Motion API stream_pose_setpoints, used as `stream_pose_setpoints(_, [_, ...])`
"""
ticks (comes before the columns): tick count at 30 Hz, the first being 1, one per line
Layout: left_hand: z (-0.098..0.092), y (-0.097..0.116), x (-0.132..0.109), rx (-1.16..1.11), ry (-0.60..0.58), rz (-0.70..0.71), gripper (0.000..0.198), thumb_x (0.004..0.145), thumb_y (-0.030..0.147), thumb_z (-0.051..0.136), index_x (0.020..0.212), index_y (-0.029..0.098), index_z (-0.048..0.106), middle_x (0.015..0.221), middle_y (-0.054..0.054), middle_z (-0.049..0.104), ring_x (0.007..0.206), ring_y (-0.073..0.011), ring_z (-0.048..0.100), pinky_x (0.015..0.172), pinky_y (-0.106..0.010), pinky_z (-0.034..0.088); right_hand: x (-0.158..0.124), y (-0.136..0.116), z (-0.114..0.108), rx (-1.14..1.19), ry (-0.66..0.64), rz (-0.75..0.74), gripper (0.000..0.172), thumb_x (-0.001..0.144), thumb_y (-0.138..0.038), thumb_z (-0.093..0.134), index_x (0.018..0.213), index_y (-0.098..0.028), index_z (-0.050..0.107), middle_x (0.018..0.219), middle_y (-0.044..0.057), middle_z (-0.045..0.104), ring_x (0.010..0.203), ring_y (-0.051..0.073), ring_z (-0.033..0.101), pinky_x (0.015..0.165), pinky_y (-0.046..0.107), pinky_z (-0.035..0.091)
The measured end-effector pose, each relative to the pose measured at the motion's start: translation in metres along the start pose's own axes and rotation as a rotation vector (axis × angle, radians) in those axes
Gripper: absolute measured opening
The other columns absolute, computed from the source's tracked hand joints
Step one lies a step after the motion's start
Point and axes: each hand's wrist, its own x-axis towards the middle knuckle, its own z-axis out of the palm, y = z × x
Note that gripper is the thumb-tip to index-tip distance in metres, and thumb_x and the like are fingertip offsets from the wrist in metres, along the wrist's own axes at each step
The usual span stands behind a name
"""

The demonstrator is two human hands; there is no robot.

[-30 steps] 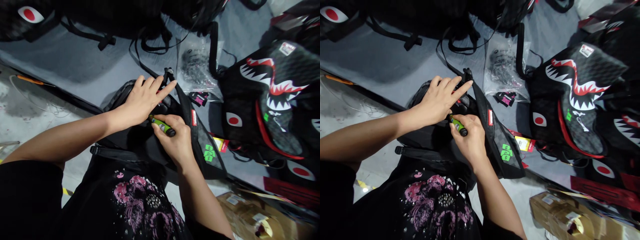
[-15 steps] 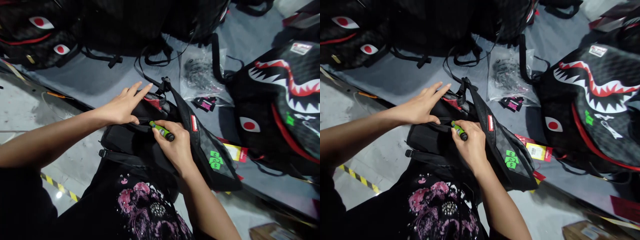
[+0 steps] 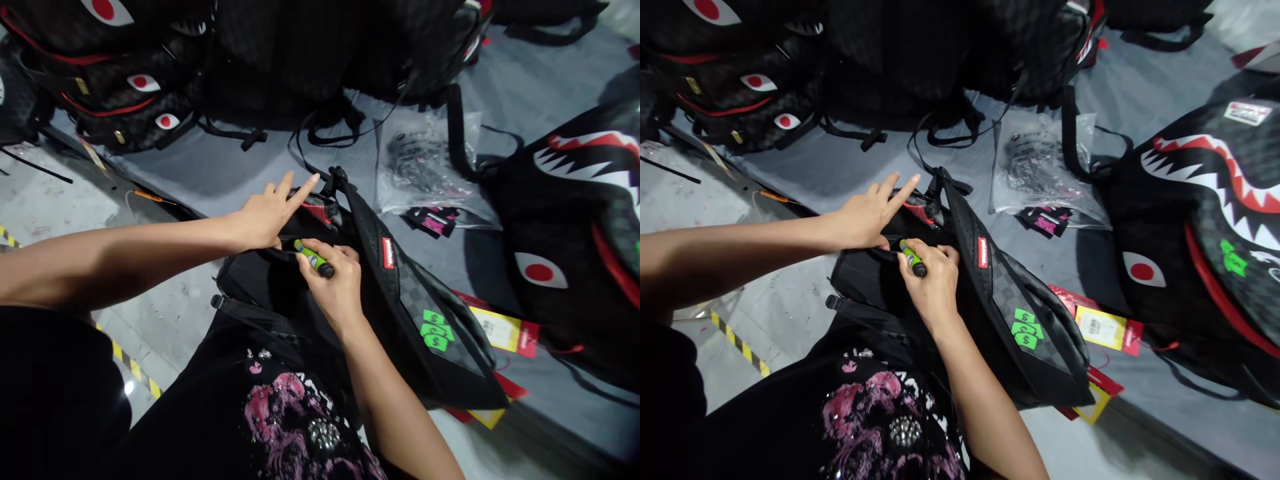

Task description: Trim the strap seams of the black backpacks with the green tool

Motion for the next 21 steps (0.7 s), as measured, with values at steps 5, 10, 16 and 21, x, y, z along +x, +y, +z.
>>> stream_pose_setpoints(5, [0.001, 0.003, -0.003, 0.057, 0.014, -0.020, 0.128, 0.065, 0.015, 0.079, 0.160, 0.019, -0.007, 0.162, -0.027, 0.017, 0.126, -0.0418, 0.049, 0.087, -0.047, 0.057, 0.004, -0.003, 0.010, 0.049, -0.027, 0.011, 0.016, 0.085, -0.031, 0.068, 0.099, -0.026, 0.075, 0.097, 0.002, 0.080, 0.081, 0.021, 0.071, 0.090, 0.041, 0.047])
stream_pose_setpoints(10, [-0.005, -0.001, -0.003, -0.006, -0.063, 0.006, 0.117, 0.073, 0.009, 0.068, 0.159, 0.022, -0.011, 0.164, -0.022, 0.013, 0.131, -0.0390, 0.045, 0.094, -0.045, 0.053, 0.002, -0.004, 0.010, 0.068, -0.018, 0.036, 0.018, 0.085, -0.034, 0.068, 0.100, -0.025, 0.075, 0.093, 0.002, 0.079, 0.078, 0.021, 0.068, 0.087, 0.039, 0.049])
stream_pose_setpoints(16, [-0.016, -0.010, 0.000, -0.112, -0.223, 0.037, 0.117, 0.074, 0.003, 0.060, 0.156, 0.027, -0.019, 0.166, -0.018, 0.003, 0.142, -0.0381, 0.032, 0.100, -0.041, 0.047, 0.002, -0.002, -0.005, 0.091, -0.066, 0.030, 0.018, 0.088, -0.030, 0.066, 0.102, -0.023, 0.074, 0.101, 0.004, 0.078, 0.090, 0.023, 0.072, 0.089, 0.040, 0.052])
stream_pose_setpoints(21, [-0.011, -0.017, 0.000, -0.166, -0.180, 0.080, 0.115, 0.075, 0.004, 0.057, 0.156, 0.033, -0.019, 0.166, -0.015, 0.007, 0.143, -0.0380, 0.031, 0.102, -0.043, 0.045, 0.005, -0.003, -0.013, 0.073, -0.127, -0.003, 0.020, 0.088, -0.029, 0.067, 0.106, -0.021, 0.073, 0.108, 0.006, 0.077, 0.100, 0.024, 0.072, 0.092, 0.040, 0.052])
